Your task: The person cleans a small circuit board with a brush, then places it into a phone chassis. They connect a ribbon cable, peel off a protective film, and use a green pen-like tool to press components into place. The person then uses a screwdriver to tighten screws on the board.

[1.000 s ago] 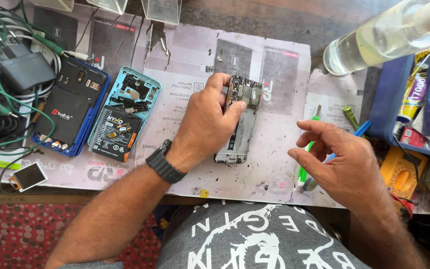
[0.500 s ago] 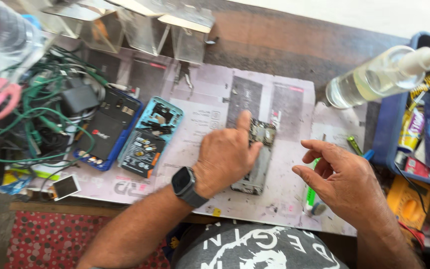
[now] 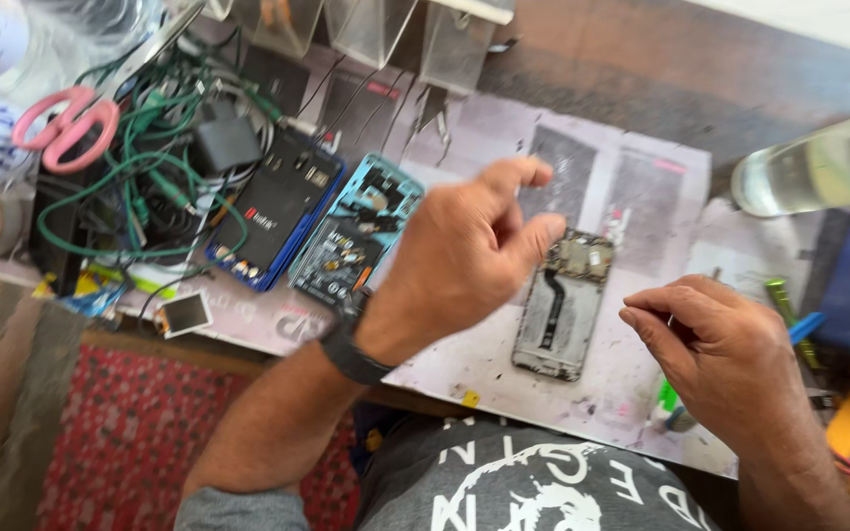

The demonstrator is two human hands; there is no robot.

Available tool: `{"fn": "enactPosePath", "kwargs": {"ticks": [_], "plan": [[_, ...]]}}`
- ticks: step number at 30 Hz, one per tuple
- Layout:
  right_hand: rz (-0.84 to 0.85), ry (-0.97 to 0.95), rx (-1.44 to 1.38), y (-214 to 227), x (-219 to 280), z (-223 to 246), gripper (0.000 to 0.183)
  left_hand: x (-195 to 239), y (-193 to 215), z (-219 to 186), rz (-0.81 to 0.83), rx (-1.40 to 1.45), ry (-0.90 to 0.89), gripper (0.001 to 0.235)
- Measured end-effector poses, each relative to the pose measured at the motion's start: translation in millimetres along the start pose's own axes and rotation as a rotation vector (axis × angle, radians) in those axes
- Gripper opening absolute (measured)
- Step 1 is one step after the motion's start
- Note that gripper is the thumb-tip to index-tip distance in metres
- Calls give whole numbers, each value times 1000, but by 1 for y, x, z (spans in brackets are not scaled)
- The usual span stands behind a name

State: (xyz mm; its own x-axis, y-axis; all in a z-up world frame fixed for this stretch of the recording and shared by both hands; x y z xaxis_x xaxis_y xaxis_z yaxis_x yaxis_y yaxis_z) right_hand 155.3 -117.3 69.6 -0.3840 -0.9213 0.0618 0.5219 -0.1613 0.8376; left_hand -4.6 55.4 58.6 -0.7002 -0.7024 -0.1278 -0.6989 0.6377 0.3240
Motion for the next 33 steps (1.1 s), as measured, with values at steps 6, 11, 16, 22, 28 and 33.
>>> {"fn": "enactPosePath", "kwargs": {"ticks": [6,11,16,22,28,33], "plan": [[83,111,-71,-27,1,10,15,0,51,-15,-58,172,-86,21],[128,75,-58,-34,0,12,18,2,73,-21,-115,-216,-274,12],[132,1,-43,-28,1,7,22,15,61,-5,22,-615,-232,5],[133,-5,43,-17,2,2,25,34,47,20,178,-778,-94,3],[84,-30,76,6,18,-1,24,42,38,20,219,-840,-109,4],[-101,-56,161,52,46,-24,22,45,27,20,185,-746,-128,11]]}}
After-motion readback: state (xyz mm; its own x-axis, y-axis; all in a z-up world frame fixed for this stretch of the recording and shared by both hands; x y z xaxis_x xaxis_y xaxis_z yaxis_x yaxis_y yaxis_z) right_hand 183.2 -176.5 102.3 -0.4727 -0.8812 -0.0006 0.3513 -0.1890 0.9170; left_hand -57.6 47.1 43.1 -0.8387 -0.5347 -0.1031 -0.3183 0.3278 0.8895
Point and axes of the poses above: each hand's wrist, its own x-axis away from the middle knuckle, its own y-axis out of the back of the hand, z = x × y, the point moved 5 cm from there along -x, towards the middle knuckle, and after that the axes turned 2 degrees about y, right-handed, at the moved point
